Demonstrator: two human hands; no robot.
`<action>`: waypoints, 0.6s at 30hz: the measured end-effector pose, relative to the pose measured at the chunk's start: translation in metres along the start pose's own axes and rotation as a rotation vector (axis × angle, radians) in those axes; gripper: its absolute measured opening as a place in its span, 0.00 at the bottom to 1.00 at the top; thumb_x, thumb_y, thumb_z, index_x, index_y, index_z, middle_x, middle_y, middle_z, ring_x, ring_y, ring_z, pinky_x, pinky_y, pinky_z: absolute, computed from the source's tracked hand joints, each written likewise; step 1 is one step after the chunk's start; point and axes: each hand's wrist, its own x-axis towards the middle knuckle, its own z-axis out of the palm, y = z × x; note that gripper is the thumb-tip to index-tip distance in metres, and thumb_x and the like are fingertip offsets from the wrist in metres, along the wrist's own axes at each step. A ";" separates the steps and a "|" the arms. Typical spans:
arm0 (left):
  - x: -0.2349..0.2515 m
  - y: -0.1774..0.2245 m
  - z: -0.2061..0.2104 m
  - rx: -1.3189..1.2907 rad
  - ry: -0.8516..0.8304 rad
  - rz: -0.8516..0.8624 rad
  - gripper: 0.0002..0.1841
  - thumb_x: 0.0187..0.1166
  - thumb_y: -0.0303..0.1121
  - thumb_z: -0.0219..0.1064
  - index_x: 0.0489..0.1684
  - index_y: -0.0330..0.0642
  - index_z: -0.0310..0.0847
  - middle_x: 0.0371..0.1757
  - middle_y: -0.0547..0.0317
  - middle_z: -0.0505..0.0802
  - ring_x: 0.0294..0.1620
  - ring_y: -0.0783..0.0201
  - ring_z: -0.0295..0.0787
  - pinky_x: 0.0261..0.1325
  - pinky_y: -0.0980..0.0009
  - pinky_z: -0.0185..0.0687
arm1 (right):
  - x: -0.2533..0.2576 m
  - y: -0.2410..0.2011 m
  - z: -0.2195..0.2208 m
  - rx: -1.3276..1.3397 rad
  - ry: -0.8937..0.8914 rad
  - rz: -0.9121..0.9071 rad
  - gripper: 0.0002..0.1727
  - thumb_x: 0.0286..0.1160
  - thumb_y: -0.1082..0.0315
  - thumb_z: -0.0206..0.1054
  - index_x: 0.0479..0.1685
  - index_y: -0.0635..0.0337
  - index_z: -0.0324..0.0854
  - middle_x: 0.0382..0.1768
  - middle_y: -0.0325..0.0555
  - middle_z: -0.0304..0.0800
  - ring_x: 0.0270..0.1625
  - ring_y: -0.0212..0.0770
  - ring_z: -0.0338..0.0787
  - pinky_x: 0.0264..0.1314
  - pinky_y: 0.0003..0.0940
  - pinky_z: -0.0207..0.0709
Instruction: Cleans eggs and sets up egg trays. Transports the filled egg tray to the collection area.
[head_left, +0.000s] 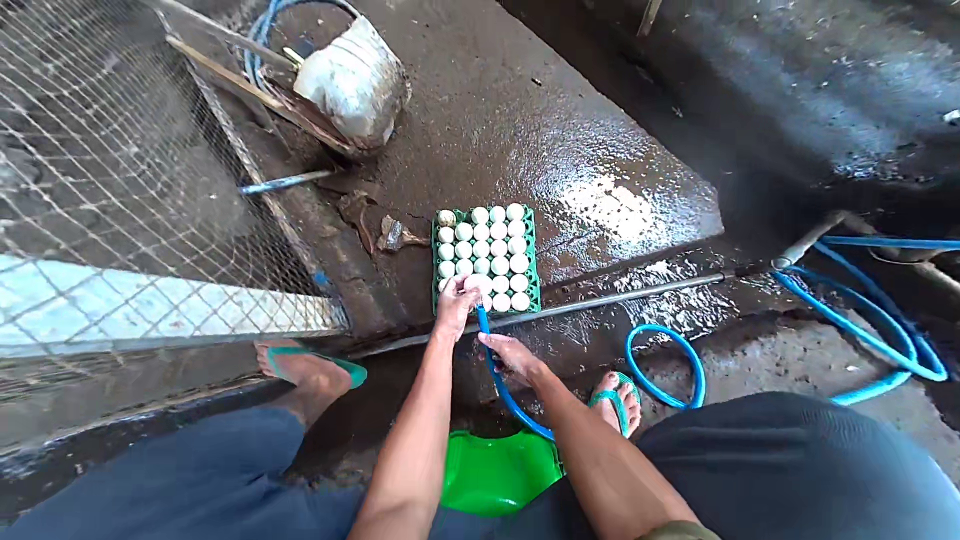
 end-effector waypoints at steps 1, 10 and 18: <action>0.014 0.004 0.000 0.116 0.020 -0.009 0.29 0.75 0.24 0.73 0.77 0.30 0.70 0.67 0.35 0.84 0.58 0.50 0.88 0.62 0.55 0.85 | 0.007 -0.001 0.001 0.013 0.043 0.005 0.27 0.91 0.44 0.53 0.73 0.52 0.79 0.41 0.40 0.89 0.23 0.29 0.75 0.23 0.24 0.67; 0.167 0.054 -0.006 0.832 0.158 0.169 0.31 0.71 0.37 0.78 0.75 0.39 0.78 0.72 0.34 0.82 0.76 0.39 0.77 0.79 0.42 0.70 | 0.039 0.002 0.003 0.156 0.230 0.076 0.26 0.86 0.42 0.60 0.68 0.50 0.85 0.38 0.40 0.87 0.23 0.31 0.70 0.25 0.28 0.63; 0.220 0.058 0.004 1.126 0.067 0.108 0.25 0.83 0.42 0.66 0.76 0.41 0.80 0.75 0.34 0.80 0.79 0.40 0.73 0.82 0.45 0.66 | 0.047 0.004 0.007 0.186 0.257 0.111 0.26 0.84 0.43 0.63 0.67 0.51 0.87 0.41 0.42 0.88 0.31 0.35 0.76 0.35 0.35 0.70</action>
